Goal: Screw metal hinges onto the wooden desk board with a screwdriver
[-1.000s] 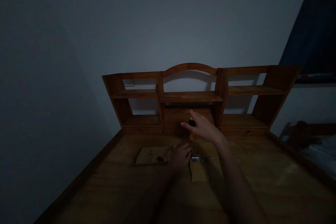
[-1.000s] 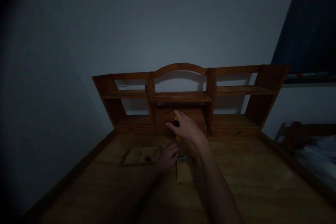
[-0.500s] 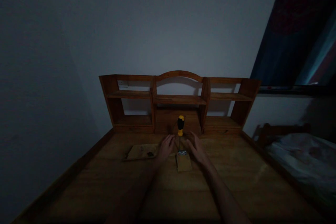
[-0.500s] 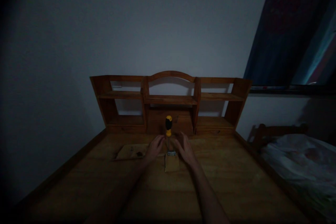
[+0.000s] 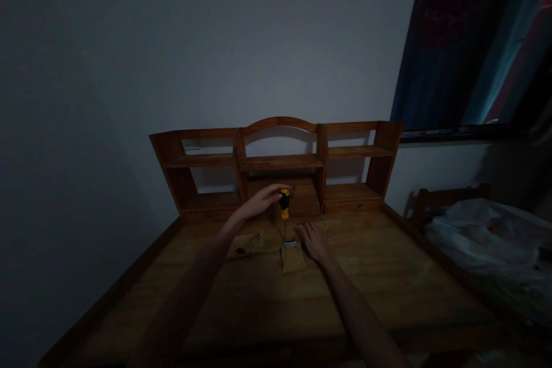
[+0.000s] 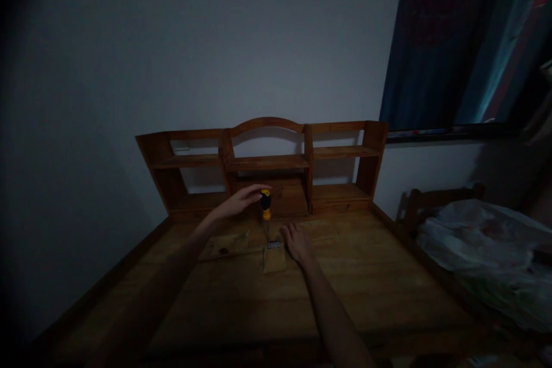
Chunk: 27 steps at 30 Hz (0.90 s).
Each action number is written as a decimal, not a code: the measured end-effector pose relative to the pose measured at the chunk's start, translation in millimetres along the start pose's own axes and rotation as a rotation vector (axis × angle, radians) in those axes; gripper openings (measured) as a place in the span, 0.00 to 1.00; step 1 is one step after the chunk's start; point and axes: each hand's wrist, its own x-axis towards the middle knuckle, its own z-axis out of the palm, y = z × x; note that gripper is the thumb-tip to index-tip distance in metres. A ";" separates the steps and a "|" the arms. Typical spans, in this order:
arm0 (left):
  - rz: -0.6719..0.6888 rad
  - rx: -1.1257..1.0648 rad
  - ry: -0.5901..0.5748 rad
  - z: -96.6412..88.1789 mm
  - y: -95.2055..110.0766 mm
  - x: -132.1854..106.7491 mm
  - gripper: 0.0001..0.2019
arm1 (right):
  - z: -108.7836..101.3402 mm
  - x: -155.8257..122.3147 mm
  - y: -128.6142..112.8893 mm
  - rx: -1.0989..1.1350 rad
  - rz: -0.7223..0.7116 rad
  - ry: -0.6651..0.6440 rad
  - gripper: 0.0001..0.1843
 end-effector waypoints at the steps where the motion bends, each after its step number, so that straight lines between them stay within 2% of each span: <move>1: 0.007 0.061 -0.004 -2.2 2.9 2.7 0.20 | 0.1 -0.2 0.6 -0.002 -0.001 0.000 0.24; 5: -0.045 0.393 0.040 -5.8 13.5 13.4 0.20 | 0.4 0.6 1.1 -0.001 -0.003 -0.017 0.23; 7: -0.063 0.573 0.079 -2.3 18.3 16.9 0.21 | 0.5 1.1 0.7 0.003 0.005 -0.024 0.24; 9: -0.042 0.651 0.120 4.7 21.1 19.2 0.20 | 0.5 1.0 0.1 0.008 0.009 -0.026 0.25; 11: -0.013 0.605 0.129 12.4 21.7 21.3 0.17 | 0.1 0.4 -0.6 0.011 0.008 -0.020 0.25; 14: 0.014 0.436 0.058 18.8 19.9 25.4 0.13 | -0.6 -0.3 -1.8 0.006 0.000 -0.008 0.24; 20: -0.014 0.334 -0.042 16.6 19.2 25.8 0.11 | -3.6 -0.7 -4.6 -0.016 0.019 0.018 0.23; 25: -0.052 0.297 -0.112 17.9 15.2 10.7 0.23 | -7.0 -0.8 -8.7 0.016 0.067 0.060 0.23; 27: -0.054 0.279 -0.085 18.0 11.1 6.2 0.22 | -6.2 0.5 -9.8 0.012 0.093 0.063 0.23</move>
